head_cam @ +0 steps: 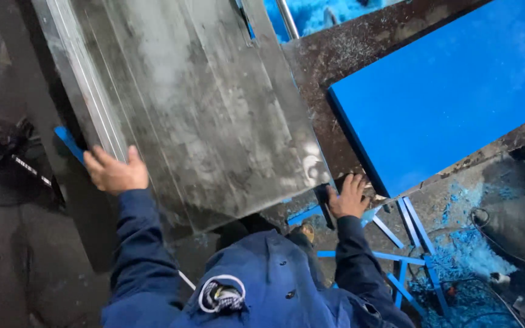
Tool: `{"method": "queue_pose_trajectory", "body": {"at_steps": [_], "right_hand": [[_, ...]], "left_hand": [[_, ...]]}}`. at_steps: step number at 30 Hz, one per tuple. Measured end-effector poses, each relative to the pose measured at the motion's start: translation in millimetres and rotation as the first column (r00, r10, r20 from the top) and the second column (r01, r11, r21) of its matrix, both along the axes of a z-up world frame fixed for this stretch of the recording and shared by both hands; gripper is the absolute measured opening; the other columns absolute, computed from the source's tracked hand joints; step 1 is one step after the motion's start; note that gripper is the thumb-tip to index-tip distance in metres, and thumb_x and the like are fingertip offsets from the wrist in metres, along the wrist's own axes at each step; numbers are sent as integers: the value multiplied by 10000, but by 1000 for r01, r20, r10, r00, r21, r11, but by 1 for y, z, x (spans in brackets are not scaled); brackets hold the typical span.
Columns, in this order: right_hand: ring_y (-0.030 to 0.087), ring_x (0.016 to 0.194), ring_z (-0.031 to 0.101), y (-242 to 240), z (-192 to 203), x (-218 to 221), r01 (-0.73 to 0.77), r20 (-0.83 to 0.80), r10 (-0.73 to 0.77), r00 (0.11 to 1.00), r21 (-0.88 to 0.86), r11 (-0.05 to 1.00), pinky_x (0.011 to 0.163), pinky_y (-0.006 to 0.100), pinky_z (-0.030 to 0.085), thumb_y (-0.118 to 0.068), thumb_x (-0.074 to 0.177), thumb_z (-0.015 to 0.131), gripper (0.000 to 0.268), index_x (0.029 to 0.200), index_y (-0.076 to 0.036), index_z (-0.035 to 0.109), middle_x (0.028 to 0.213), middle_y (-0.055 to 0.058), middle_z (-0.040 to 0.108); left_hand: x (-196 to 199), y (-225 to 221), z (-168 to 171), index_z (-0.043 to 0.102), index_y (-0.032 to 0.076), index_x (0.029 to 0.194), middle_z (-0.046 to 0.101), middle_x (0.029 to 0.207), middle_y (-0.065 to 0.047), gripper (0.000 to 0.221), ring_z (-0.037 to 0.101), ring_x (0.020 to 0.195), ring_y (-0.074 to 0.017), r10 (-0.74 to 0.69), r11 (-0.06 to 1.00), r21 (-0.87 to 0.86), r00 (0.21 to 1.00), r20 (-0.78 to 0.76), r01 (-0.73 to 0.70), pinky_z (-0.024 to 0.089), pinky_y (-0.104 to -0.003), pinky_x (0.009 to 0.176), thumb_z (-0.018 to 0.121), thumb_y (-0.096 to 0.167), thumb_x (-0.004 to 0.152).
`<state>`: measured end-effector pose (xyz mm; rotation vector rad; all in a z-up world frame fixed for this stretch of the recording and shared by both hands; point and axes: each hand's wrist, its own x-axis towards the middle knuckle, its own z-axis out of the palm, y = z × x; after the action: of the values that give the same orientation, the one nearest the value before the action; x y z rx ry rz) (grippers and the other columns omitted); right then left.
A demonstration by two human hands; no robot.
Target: Placing blue plastic panels on a metal workbench, aligning them, and moving them to a stack.
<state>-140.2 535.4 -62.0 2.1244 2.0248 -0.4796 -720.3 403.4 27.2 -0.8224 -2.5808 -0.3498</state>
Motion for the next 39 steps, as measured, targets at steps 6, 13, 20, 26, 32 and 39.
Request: {"method": "queue_pose_trajectory", "body": {"at_steps": [6,13,20,26,32,39], "right_hand": [[351,1559,174,58,12,-35,22,13,-20,1000,-180,984,1159,721,211,-686,943,460,855,1590,-146,316,1693,114,203],[432,1531,231,140,-3,-94,-76,-2,76,997,-139,987,1155,675,280,-705,962,458,921,1613,-68,317,1680,202,249],[447,1505,248,238,-30,-161,-173,-62,167,984,-100,980,1175,620,274,-713,937,489,969,1599,-33,294,1668,238,202],[489,1508,317,317,-71,-208,-265,-199,267,943,38,963,1218,522,324,-716,942,599,1011,1598,11,346,1649,317,269],[444,1543,279,205,-59,-245,-286,-188,337,923,251,925,1230,583,276,-671,872,682,1010,1624,-91,338,1667,247,257],[425,1588,0,119,-26,-268,-409,-121,406,906,2,913,1195,725,74,-731,876,579,1033,1669,-217,161,1739,175,31]], "left_hand": [[-68,7,-15,404,-21,1541,505,1372,-296,873,494,1238,-514,129,991,-85,906,404,-103,427,-577,1023,799,449,920],[-90,-1,-32,394,-22,1556,570,1310,-295,755,530,1205,-501,99,987,-152,920,380,-44,438,-569,1018,738,353,999],[-79,15,-14,350,-107,1516,565,1286,-326,745,556,1143,-482,83,993,-113,938,338,-47,451,-544,993,692,301,995],[-77,17,-11,345,-65,1533,569,1275,-303,729,564,1139,-464,147,983,-161,909,390,-89,470,-543,962,674,314,1004],[-78,20,-17,347,-60,1523,573,1252,-283,747,570,1117,-449,151,982,-156,928,342,-102,486,-521,920,679,319,971],[-77,18,-13,355,-48,1513,587,1218,-249,732,591,1066,-416,161,979,-172,936,313,-111,497,-504,895,680,326,973]]}}
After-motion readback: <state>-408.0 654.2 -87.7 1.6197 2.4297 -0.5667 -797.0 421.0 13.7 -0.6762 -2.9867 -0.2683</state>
